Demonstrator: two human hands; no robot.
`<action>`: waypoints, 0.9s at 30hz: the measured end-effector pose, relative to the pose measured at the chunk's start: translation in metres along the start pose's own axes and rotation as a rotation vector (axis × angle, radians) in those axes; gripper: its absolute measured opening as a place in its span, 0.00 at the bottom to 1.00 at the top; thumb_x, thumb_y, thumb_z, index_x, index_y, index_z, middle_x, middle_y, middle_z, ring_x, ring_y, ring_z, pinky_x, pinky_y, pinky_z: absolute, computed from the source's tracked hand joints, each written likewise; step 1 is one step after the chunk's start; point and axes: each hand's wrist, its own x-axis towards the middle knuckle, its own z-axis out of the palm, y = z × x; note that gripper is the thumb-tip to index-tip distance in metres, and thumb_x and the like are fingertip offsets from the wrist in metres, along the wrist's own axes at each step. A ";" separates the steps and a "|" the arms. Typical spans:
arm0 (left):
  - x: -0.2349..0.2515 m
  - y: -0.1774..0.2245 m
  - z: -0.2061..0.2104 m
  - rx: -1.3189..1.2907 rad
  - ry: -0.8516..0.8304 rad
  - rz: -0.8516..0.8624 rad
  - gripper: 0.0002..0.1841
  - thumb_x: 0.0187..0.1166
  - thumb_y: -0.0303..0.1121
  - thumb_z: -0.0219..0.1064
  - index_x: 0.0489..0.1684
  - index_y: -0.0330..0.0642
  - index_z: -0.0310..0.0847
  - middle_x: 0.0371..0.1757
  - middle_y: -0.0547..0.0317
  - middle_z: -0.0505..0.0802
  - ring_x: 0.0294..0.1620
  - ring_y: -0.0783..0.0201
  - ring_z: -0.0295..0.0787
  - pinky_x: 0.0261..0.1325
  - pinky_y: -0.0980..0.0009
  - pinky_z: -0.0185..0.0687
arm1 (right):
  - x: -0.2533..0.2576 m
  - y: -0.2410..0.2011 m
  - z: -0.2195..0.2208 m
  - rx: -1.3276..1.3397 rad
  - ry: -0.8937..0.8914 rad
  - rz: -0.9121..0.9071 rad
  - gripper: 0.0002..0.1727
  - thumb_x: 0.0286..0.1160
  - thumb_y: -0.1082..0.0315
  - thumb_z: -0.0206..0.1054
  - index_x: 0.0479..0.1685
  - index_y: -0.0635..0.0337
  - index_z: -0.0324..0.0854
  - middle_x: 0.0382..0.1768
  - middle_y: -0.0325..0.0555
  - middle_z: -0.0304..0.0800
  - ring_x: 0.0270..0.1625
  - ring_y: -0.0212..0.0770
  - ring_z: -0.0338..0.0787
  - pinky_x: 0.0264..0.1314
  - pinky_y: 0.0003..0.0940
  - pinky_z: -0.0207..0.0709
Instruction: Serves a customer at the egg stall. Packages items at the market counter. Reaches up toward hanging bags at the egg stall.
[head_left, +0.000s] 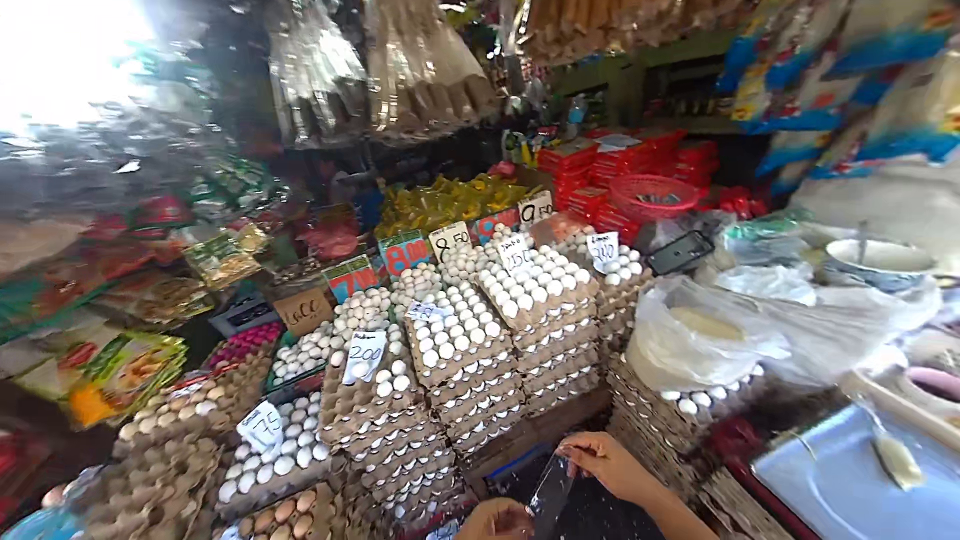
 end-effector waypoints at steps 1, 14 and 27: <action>0.018 0.005 0.002 -0.024 -0.005 0.004 0.20 0.82 0.31 0.67 0.68 0.27 0.79 0.57 0.45 0.93 0.56 0.60 0.91 0.67 0.60 0.84 | 0.000 0.008 0.002 -0.010 -0.038 0.008 0.15 0.88 0.65 0.60 0.51 0.67 0.89 0.34 0.43 0.93 0.34 0.29 0.88 0.44 0.29 0.84; 0.274 0.088 0.047 0.317 -0.193 0.063 0.08 0.79 0.29 0.68 0.44 0.33 0.90 0.52 0.48 0.91 0.51 0.62 0.89 0.60 0.62 0.85 | 0.014 0.048 -0.171 -0.105 0.137 0.144 0.13 0.85 0.67 0.62 0.50 0.70 0.87 0.38 0.52 0.90 0.40 0.36 0.86 0.52 0.36 0.81; 0.488 0.218 0.024 -0.078 -0.082 0.069 0.12 0.93 0.27 0.43 0.62 0.30 0.68 0.41 0.53 0.92 0.42 0.62 0.93 0.53 0.62 0.90 | 0.112 0.157 -0.285 -0.503 0.206 0.562 0.26 0.87 0.53 0.60 0.74 0.61 0.79 0.62 0.68 0.88 0.70 0.69 0.84 0.74 0.73 0.67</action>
